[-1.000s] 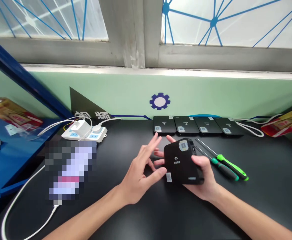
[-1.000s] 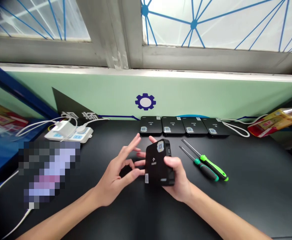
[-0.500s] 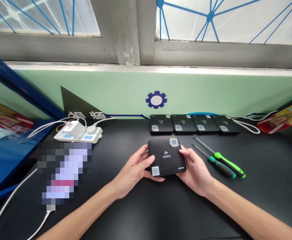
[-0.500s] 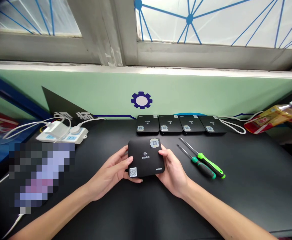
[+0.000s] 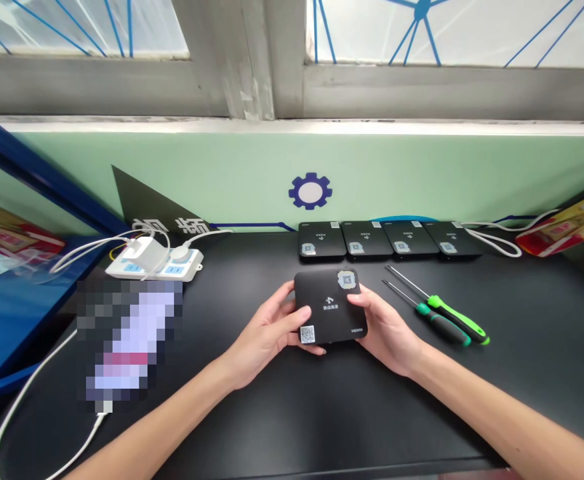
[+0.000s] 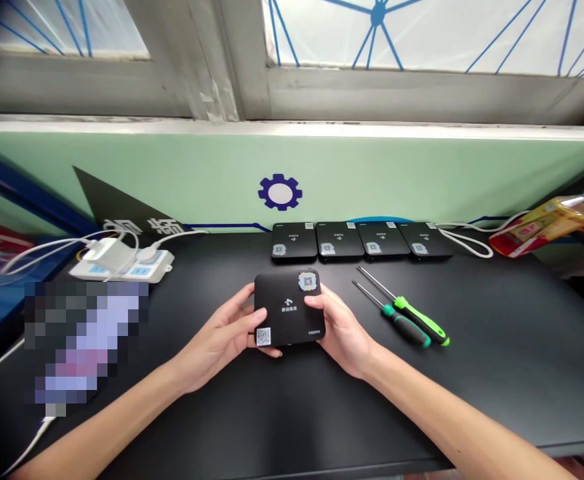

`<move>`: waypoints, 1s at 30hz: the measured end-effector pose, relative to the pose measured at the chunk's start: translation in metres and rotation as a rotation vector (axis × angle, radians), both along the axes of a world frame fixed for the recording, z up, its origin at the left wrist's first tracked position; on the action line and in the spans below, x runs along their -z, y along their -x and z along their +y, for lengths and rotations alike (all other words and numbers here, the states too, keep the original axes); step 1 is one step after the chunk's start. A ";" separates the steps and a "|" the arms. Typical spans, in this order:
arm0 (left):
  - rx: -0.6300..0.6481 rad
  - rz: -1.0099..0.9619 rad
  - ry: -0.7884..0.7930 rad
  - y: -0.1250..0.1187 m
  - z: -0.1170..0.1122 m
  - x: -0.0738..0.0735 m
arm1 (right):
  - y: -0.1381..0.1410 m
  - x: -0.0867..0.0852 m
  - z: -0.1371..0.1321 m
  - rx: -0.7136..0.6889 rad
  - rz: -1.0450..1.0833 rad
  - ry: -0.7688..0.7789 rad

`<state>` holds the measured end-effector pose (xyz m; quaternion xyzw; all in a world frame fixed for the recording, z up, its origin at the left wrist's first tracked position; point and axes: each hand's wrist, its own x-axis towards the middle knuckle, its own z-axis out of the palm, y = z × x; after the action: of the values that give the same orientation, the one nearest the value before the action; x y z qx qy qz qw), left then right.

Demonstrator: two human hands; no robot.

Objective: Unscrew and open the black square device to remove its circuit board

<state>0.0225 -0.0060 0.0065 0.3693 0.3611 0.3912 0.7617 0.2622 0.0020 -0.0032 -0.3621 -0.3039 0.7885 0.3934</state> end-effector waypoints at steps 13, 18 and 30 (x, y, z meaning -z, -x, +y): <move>-0.123 0.299 -0.091 -0.010 -0.007 -0.004 | 0.016 -0.009 -0.016 -0.154 0.054 -0.003; -0.096 0.234 -0.071 -0.007 -0.005 -0.004 | 0.016 -0.008 -0.017 -0.133 0.067 0.029; 0.034 0.163 -0.076 -0.001 -0.002 -0.004 | 0.010 -0.007 -0.013 -0.084 0.106 0.064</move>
<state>0.0237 -0.0079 0.0108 0.4347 0.4003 0.3605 0.7217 0.2518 -0.0110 0.0036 -0.3193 -0.2724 0.8317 0.3637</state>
